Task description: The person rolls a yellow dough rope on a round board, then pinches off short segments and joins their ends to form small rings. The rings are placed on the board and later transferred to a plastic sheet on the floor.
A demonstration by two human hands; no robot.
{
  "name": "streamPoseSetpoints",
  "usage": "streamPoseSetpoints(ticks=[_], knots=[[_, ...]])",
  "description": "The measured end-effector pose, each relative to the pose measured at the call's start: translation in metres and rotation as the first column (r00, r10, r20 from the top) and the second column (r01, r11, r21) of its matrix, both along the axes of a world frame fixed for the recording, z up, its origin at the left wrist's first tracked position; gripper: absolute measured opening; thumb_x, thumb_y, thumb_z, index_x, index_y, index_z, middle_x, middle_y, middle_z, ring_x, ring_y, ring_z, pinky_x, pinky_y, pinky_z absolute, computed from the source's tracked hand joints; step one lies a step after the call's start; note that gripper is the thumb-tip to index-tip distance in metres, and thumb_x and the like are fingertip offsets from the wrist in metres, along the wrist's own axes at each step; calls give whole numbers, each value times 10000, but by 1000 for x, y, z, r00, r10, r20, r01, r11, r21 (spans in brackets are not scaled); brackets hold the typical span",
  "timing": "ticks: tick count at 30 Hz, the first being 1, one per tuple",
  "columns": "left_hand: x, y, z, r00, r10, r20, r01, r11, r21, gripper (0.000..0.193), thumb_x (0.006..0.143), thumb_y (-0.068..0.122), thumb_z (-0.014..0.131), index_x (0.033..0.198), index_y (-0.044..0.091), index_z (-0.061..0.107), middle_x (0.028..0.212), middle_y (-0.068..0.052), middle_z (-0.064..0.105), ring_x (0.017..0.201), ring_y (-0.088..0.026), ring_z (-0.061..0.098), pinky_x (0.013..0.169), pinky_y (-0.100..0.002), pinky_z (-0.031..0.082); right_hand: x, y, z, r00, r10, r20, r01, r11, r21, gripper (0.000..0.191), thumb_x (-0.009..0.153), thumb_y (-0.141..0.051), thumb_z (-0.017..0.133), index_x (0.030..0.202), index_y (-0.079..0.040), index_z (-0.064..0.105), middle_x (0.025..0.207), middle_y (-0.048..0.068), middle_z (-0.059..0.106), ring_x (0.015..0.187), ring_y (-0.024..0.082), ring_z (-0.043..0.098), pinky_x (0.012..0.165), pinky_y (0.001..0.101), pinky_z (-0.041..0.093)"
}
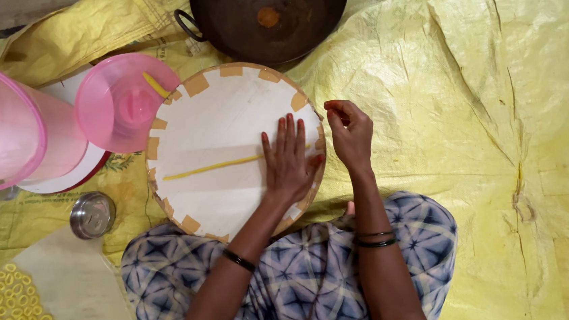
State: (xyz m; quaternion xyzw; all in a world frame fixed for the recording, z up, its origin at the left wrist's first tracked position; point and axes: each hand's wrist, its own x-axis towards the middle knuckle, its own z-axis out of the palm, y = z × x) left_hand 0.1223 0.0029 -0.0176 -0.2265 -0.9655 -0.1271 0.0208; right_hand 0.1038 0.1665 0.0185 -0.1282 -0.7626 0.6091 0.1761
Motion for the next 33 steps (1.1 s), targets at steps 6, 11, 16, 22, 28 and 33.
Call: streamPoseSetpoints(ticks=[6,11,16,22,28,33], knots=[[-43,32,-4,996,85,-16,-86,992,-94,881,1042,675,301,1655,64,133,1736,-179,55,1615,-319,11,1234,-657,-55,0,5,9,1000,11,-22,-10,1000,8,178,983,-77,659,1115,-7,756,1025,100,781,906,173,747,820,301,590],[-128,45,4,990,141,-26,-142,986,-91,884,1033,668,309,1652,67,117,1726,-180,48,1603,-309,12,1232,-645,-50,0,11,19,1000,-10,-6,10,1000,-7,182,992,-78,648,1128,-15,752,1042,89,778,912,161,748,825,296,595],[-165,44,7,987,153,-52,-156,985,-69,867,1056,661,279,1663,69,99,1739,-163,40,1612,-294,11,1257,-622,-38,-2,9,19,999,-13,36,13,1000,10,181,994,-91,647,1123,-33,760,1039,79,781,906,150,746,819,295,598],[-110,45,3,999,-16,-48,6,981,-196,896,1001,692,262,1633,75,111,1722,-163,42,1582,-278,22,1234,-612,-12,-4,9,13,1000,-3,4,3,1000,-28,184,991,-91,652,1126,-22,757,1015,86,779,882,144,741,803,289,589],[-37,36,10,997,-57,-46,53,994,-94,876,1004,643,401,1645,76,215,1713,-169,175,1608,-283,127,1257,-626,-4,-6,9,0,1000,3,-20,-3,1000,2,177,965,-66,653,1093,9,750,977,102,777,821,147,720,750,284,569],[-15,-5,12,997,-17,-81,25,994,102,900,987,632,490,1625,49,241,1702,-181,198,1589,-298,136,1228,-656,-12,-11,10,-12,999,-15,-50,18,997,70,164,949,-79,663,1063,-14,760,970,83,783,826,155,742,748,286,583]])
